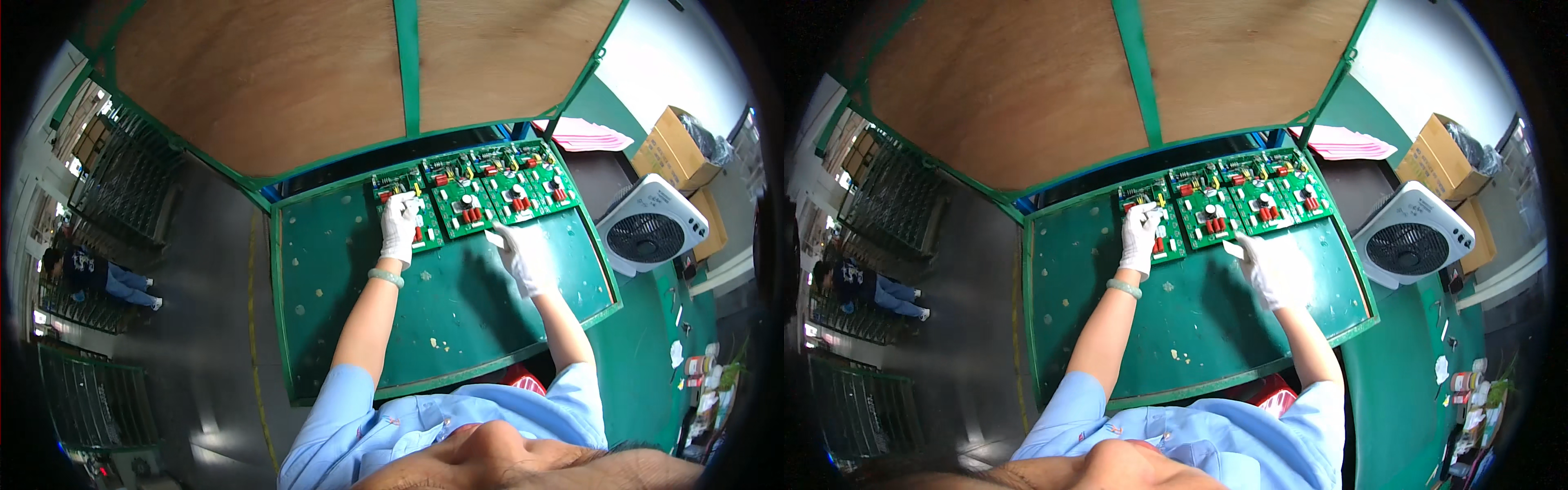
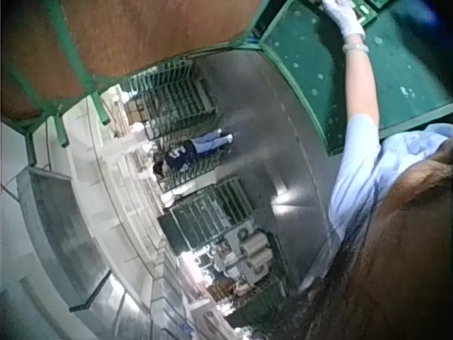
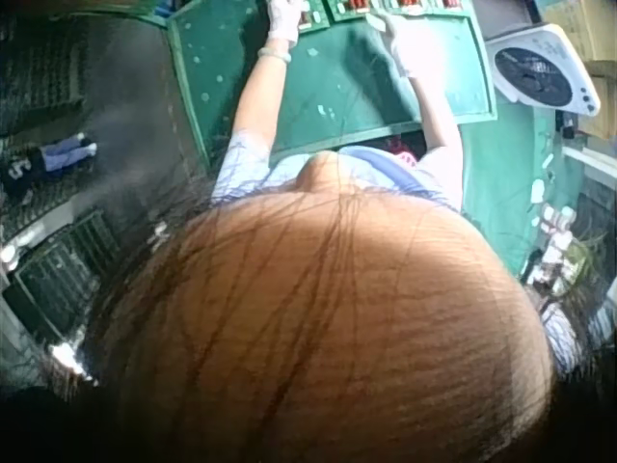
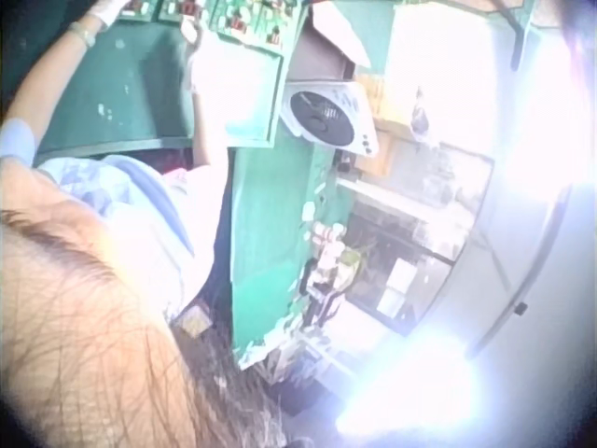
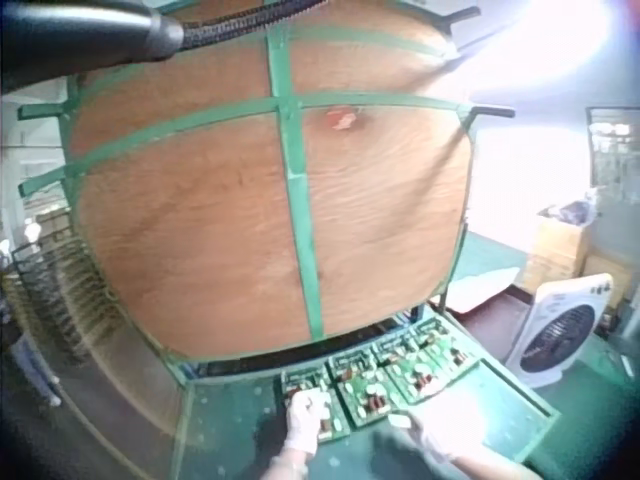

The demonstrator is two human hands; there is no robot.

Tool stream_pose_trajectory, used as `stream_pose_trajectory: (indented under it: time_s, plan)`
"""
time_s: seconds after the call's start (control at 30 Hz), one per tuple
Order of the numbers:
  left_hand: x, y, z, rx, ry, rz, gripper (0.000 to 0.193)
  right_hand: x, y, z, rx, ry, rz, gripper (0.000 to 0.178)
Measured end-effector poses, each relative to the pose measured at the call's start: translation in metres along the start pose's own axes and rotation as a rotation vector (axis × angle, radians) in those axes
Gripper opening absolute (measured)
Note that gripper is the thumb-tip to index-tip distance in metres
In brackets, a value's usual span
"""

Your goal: The person inspects green printed circuit boards by hand, turning them over to view both sides and checking components. They place inspected boards into a green storage rack and retrieve new ones to continue the process.

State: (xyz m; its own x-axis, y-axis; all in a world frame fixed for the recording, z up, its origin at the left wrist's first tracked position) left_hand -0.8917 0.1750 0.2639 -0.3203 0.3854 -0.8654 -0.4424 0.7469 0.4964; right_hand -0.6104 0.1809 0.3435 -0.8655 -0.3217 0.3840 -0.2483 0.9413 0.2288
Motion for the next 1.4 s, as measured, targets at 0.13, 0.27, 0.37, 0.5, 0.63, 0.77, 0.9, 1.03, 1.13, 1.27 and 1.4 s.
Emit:
stream_pose_trajectory:
  time_s: [0.13,0.27,0.37,0.5,0.63,0.77,0.9,1.03,1.13,1.27,1.4]
  plan:
    - [0.003,0.0,0.008,-0.076,-0.14,-0.102,0.022,-0.077,-0.073,-0.001,-0.188,-0.023,-0.088,0.03]
    - [0.003,0.002,-0.004,-0.031,-0.024,-0.065,0.022,-0.143,-0.144,-0.026,-0.063,0.286,0.376,0.031]
    - [0.006,0.004,-0.003,0.017,0.003,-0.011,0.024,-0.191,-0.198,-0.058,-0.261,0.698,0.51,0.031]
    - [0.004,-0.003,-0.018,0.038,0.076,-0.237,0.043,-0.276,-0.289,-0.082,-0.749,0.844,0.769,0.029]
    - [-0.058,-0.038,-0.025,0.094,0.015,-0.261,0.053,-0.334,-0.399,0.043,-0.475,1.244,1.516,0.024]
    - [-0.127,-0.086,-0.038,0.306,-0.058,-0.223,0.042,-0.374,-0.49,0.168,-0.369,1.624,1.802,0.023]
    - [-0.128,-0.132,-0.136,0.392,0.052,-0.299,0.038,-0.432,-0.449,0.094,-0.228,1.535,1.597,0.029]
    - [-0.163,-0.165,-0.205,0.112,-0.061,-0.194,0.037,-0.543,-0.479,-0.017,-0.905,1.617,1.18,0.018]
    - [-0.175,-0.214,-0.274,-0.207,-0.068,-0.125,0.036,-0.617,-0.556,0.004,-0.834,0.965,1.657,0.015]
    - [-0.205,-0.312,-0.346,-0.677,-0.008,-0.126,0.037,-0.543,-0.544,0.155,-0.067,0.89,1.806,0.013]
    - [-0.188,-0.436,-0.39,-1.009,0.095,-0.235,0.031,-0.411,-0.486,0.266,0.553,0.393,1.195,0.024]
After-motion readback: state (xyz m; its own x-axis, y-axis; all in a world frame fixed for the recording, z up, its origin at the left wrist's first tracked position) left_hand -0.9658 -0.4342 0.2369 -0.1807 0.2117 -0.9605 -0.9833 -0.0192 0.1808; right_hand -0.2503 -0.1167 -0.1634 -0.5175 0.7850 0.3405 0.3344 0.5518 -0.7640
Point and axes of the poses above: each hand's wrist, its own y-axis towards the middle knuckle, its own z-axis out of the palm, x = y × z, the point moved 10 cm from there along y, towards the middle knuckle, and after that the axes turned 13 degrees about z, right-handed, at the moved point
